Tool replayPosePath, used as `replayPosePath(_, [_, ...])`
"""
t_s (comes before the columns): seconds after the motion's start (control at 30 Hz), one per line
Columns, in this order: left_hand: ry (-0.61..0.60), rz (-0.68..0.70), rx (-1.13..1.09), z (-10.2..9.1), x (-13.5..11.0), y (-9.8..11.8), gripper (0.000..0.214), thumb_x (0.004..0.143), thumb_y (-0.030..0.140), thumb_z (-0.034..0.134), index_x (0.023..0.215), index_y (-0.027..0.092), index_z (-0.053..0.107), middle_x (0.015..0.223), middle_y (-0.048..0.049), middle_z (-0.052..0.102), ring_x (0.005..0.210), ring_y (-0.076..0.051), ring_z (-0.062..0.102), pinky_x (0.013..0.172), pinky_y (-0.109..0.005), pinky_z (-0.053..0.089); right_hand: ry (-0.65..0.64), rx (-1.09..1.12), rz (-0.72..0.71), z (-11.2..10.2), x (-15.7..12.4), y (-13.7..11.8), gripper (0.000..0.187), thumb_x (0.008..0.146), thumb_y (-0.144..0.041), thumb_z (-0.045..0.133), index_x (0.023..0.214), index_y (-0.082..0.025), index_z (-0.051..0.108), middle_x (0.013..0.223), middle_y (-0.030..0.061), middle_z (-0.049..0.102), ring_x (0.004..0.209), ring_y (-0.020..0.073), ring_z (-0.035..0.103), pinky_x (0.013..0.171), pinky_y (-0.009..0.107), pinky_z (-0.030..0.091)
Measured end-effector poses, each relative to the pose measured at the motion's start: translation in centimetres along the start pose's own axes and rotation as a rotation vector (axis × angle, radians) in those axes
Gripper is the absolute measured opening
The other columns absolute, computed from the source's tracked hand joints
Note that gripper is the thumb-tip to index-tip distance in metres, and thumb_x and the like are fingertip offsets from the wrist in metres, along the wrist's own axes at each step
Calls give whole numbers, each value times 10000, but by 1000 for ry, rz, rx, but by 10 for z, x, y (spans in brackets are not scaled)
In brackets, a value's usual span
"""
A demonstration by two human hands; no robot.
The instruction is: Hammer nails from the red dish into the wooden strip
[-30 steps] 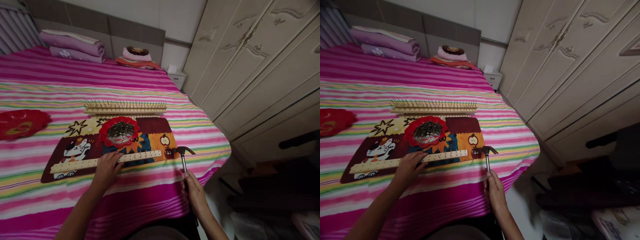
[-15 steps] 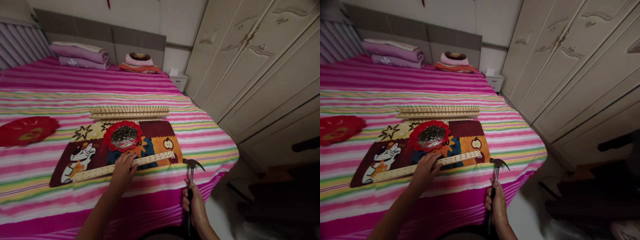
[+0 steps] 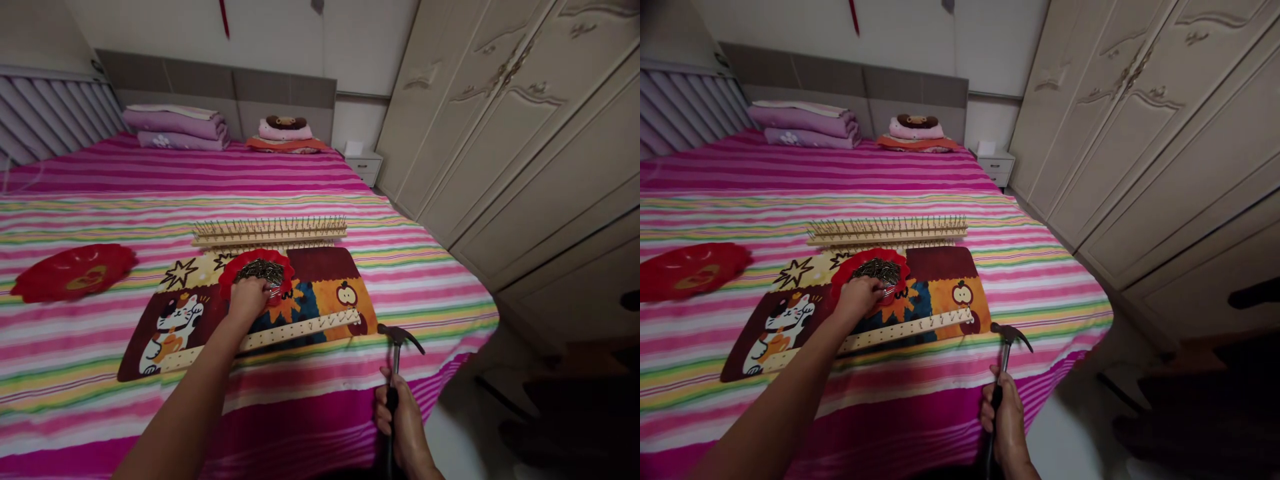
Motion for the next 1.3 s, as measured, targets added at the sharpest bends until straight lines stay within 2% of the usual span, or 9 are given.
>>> replayPosePath(0.2, [-130,-27,25,9,5,1,182,747,229,491,781,199,668,819,-112,706,813,-232,640,648,-286,410,-8,-1,-4,1,1,-1,396,734,-510,605,985,-219,510,474,-116,433,302,34,289,273,116,208])
replayPosePath(0.3, [-137,-8,29,8,2,3,198,756,224,471,781,178,662,831,-138,701,808,-240,640,644,-291,414,-14,-7,1,0,2,0,410,734,-526,601,993,-222,507,478,-114,434,302,37,292,271,120,211])
replayPosePath(0.4, [-91,-6,-25,1,-1,1,194,777,237,451,763,187,638,855,-115,699,779,-214,633,634,-273,411,-30,2,7,0,4,0,433,737,-552,588,1008,-227,500,477,-115,429,298,41,293,266,121,201])
replayPosePath(0.53, [-4,-48,-279,-11,-3,-12,149,761,289,489,681,203,580,701,-37,666,667,-174,599,601,-253,400,-29,10,12,-1,5,1,435,744,-553,576,1020,-225,506,480,-110,441,296,36,291,266,118,194])
replayPosePath(0.67, [34,-145,-750,-12,-5,-28,139,681,328,567,654,192,565,545,22,579,527,-129,528,526,-235,388,-27,10,13,0,4,0,431,741,-541,580,1023,-223,505,476,-110,444,299,33,281,272,115,193])
replayPosePath(0.77, [22,-253,-1122,-5,-8,-35,259,554,370,682,675,171,570,477,49,531,441,-97,471,452,-218,367,-34,12,18,2,3,0,423,737,-516,592,1032,-227,503,471,-114,437,303,34,276,276,114,192])
replayPosePath(0.83, [15,-313,-1283,-2,-11,-38,351,466,353,745,703,151,584,474,47,543,415,-82,461,422,-206,359,-34,18,19,3,2,-1,421,728,-500,600,1035,-227,504,469,-114,438,303,36,278,274,115,190])
replayPosePath(1.1, [25,-379,-1527,-6,-24,-38,324,440,207,758,728,118,638,599,-23,655,545,-113,603,472,-196,456,-6,9,32,4,1,-2,415,701,-473,616,1015,-225,505,443,-118,424,299,40,265,268,118,181])
replayPosePath(1.3, [13,-278,-1559,-9,-33,-7,375,471,305,781,757,124,621,623,-28,664,578,-122,609,502,-206,450,-22,16,27,3,1,-3,387,728,-498,592,981,-222,498,466,-113,439,306,34,284,279,110,184])
Point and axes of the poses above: each hand's wrist, its own x-axis towards the middle knuckle, its own z-axis out of the palm, y = z × x, the point moved 8 cm from there along x, towards the middle knuckle
